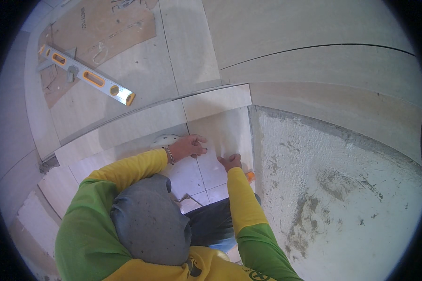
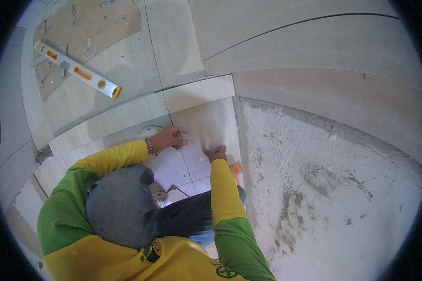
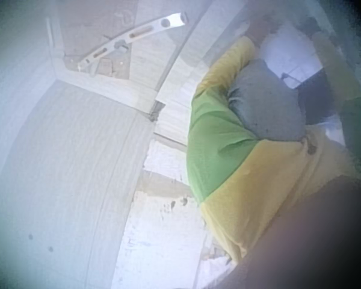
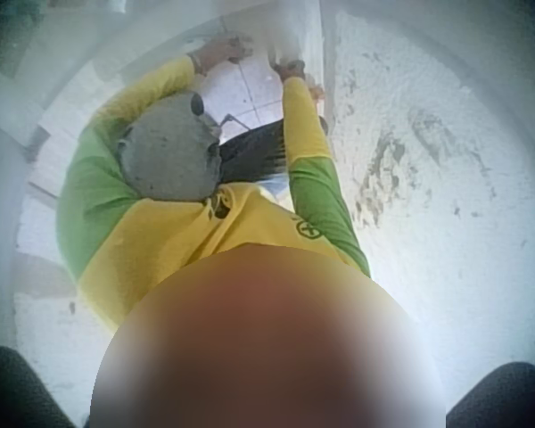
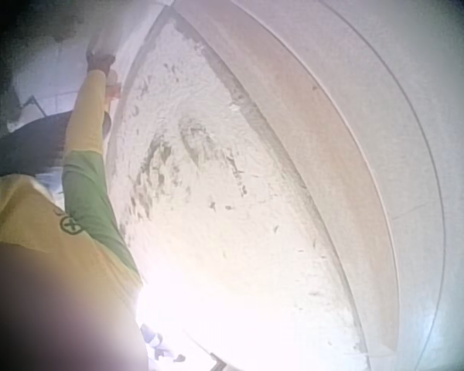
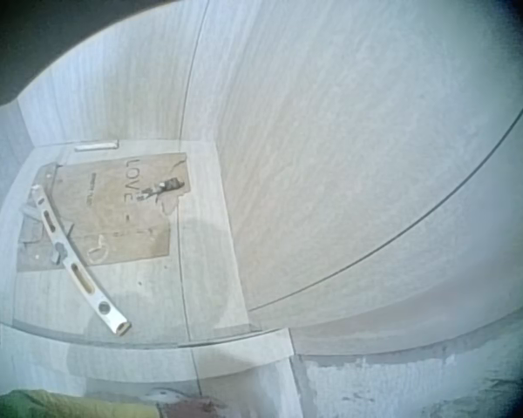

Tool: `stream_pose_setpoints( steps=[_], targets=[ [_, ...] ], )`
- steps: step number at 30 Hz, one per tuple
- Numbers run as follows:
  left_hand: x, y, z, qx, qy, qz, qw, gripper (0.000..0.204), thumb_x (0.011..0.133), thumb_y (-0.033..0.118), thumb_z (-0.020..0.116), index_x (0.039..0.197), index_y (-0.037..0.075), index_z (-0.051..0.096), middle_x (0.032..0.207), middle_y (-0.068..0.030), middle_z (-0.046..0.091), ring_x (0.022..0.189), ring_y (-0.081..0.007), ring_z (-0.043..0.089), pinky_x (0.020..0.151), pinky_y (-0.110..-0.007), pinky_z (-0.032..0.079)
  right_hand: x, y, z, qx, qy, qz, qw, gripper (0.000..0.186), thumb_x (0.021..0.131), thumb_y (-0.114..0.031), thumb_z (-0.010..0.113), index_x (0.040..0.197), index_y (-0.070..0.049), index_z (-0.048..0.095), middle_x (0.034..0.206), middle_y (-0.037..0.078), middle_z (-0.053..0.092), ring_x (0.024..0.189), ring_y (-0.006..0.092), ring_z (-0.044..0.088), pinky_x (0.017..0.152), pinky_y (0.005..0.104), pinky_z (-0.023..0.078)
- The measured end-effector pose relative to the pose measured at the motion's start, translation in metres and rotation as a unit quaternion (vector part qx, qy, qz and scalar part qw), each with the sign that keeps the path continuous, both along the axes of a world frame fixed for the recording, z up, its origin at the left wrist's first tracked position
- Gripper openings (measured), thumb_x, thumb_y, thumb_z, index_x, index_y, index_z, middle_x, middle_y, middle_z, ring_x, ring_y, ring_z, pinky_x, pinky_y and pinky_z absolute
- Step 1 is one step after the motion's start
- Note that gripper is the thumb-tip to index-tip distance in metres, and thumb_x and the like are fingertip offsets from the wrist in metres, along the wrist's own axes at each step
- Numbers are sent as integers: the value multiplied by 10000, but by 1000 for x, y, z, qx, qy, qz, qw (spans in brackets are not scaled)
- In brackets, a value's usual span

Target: The person uses an angle grinder to cut a ceramic tile while holding it over a bucket, then carries the cut tile to a corner and fits it into place among other installed wall tiles.

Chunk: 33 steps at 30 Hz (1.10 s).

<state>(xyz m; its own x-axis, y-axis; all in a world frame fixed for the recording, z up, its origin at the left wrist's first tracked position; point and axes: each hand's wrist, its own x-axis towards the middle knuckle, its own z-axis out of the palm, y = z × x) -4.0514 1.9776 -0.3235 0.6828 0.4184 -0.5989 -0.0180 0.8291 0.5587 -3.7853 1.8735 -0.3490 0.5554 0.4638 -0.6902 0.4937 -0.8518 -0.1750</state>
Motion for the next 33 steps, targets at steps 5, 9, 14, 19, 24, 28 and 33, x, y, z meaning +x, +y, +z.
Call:
stream_pose_setpoints(
  steps=[5, 9, 14, 19, 24, 28, 33],
  targets=[
    [0, 1, 1, -1, -1, -1, 1000, 495, 872, 134, 760, 1276, -13, 515, 847, -22, 609, 741, -111, 590, 676, -265, 510, -1, 1, 3, -12, -1, -1, 1000, 685, 630, -405, 913, 988, -81, 427, 834, 98, 554, 725, 246, 558, 689, 378, 492],
    [-1, 0, -3, 8, 8, -12, 1000, 499, 866, 86, 740, 1299, -4, 509, 918, -38, 625, 806, -120, 612, 719, -271, 527, 0, 1, 0, -12, 12, -2, 1000, 740, 599, -446, 914, 1019, -85, 424, 879, 142, 597, 800, 314, 611, 763, 405, 501],
    [-2, -5, -14, 0, -36, 6, 999, 503, 852, 16, 704, 1315, -1, 507, 974, -49, 628, 867, -132, 624, 753, -283, 535, 2, 1, -3, -35, 0, -11, 999, 746, 595, -448, 914, 1022, -83, 422, 892, 148, 602, 814, 318, 616, 773, 413, 502],
    [0, -8, -21, 7, -39, 7, 999, 496, 848, -9, 691, 1312, -3, 515, 970, -48, 628, 872, -137, 627, 755, -283, 534, 1, 0, -3, -10, 6, -1, 1000, 733, 593, -444, 915, 995, -89, 415, 851, 136, 596, 774, 313, 609, 743, 416, 502],
    [0, -8, -19, 18, -25, -4, 1000, 511, 843, 7, 716, 1315, -1, 520, 958, -40, 630, 848, -131, 630, 741, -280, 534, 0, 0, -1, 3, 3, 3, 1000, 724, 591, -444, 915, 976, -96, 409, 810, 126, 584, 737, 305, 596, 716, 416, 499],
    [0, -7, -14, 22, -34, 5, 999, 481, 860, 43, 721, 1300, 3, 529, 920, -36, 631, 818, -129, 631, 732, -281, 534, -1, 0, 0, 2, -2, 4, 1000, 721, 591, -443, 915, 973, -96, 412, 802, 129, 579, 735, 306, 592, 715, 414, 497],
    [2, -4, -13, -62, 24, 21, 998, 378, 905, 138, 704, 1225, -12, 569, 843, -49, 635, 748, -134, 626, 704, -292, 533, -1, 0, 1, 16, 3, 7, 1000, 711, 597, -433, 917, 966, -91, 414, 793, 131, 576, 726, 312, 587, 712, 419, 493]
  ],
)
